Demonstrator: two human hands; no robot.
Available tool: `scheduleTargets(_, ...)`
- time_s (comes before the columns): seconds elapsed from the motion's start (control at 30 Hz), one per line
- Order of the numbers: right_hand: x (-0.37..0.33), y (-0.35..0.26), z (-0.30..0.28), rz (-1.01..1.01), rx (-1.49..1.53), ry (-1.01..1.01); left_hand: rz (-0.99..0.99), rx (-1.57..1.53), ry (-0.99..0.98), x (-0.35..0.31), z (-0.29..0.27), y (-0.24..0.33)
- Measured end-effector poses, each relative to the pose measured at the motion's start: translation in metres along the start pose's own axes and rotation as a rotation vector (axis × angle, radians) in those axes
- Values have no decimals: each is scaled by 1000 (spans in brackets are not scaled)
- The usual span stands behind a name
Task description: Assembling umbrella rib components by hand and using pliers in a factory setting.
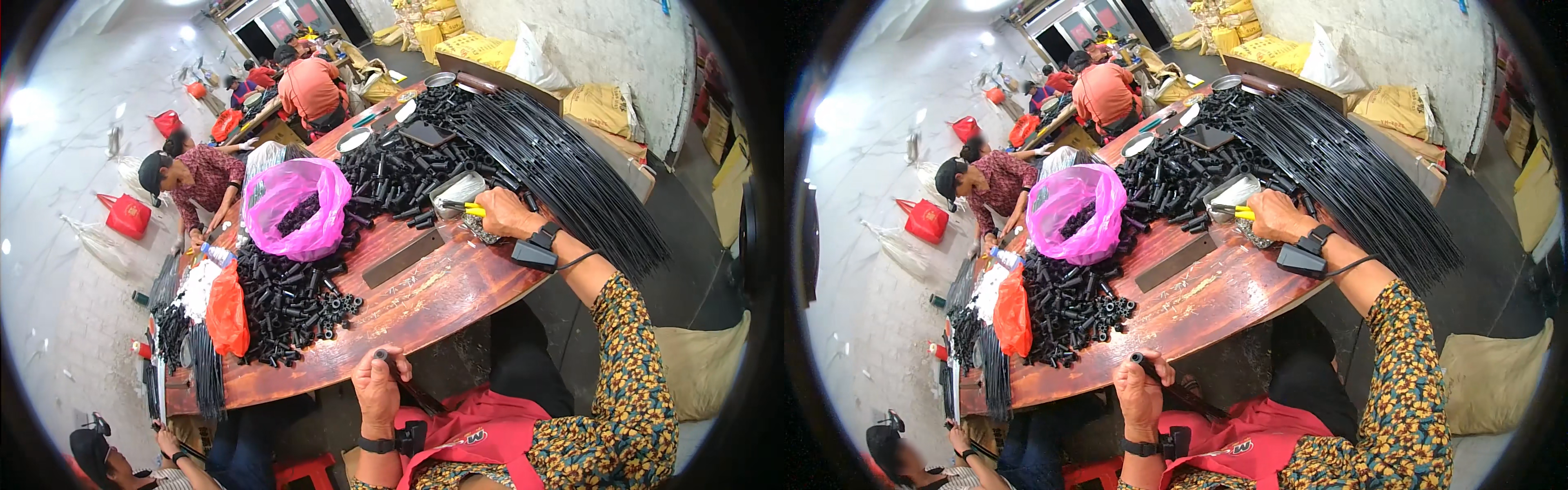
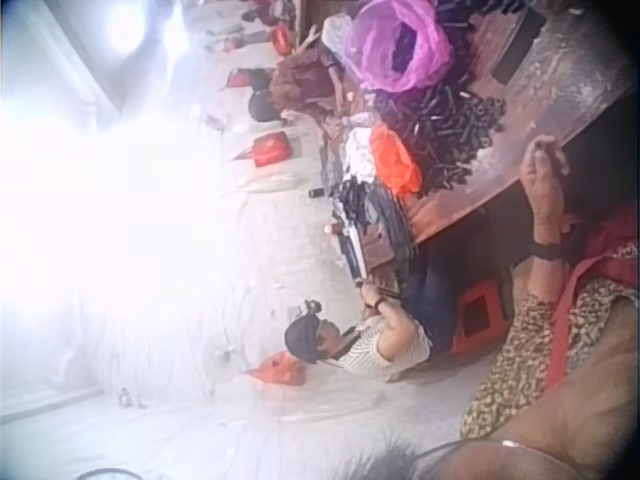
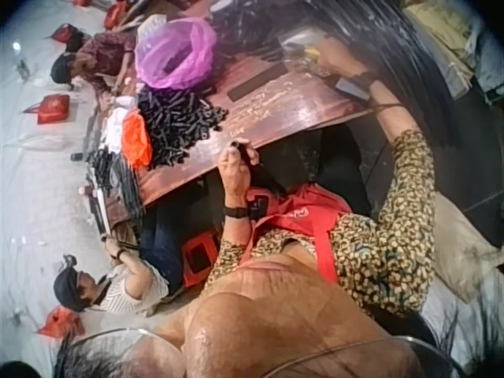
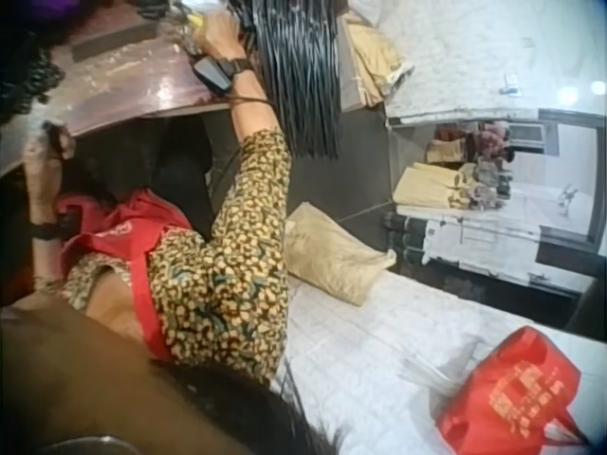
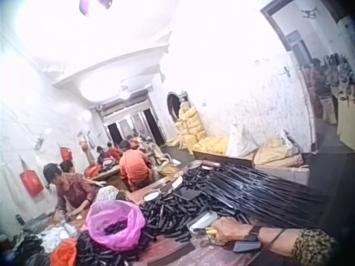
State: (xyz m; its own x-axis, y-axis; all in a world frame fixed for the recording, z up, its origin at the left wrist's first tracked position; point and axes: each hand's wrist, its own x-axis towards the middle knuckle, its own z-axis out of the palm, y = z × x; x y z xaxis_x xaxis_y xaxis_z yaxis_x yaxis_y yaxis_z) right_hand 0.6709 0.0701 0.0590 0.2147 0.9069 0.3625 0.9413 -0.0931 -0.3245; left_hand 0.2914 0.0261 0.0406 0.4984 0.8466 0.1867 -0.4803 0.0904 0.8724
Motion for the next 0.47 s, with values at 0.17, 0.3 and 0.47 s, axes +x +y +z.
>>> scheduleTargets(0.17,-2,3,0,-2,-34,20,-5,8,-13,0,0,-2)
scheduleTargets(0.3,4,4,2,-20,-31,-16,-6,4,-8,0,0,-3)
scheduleTargets(0.47,4,2,-1,38,-41,-47,-6,21,-33,3,1,-2)
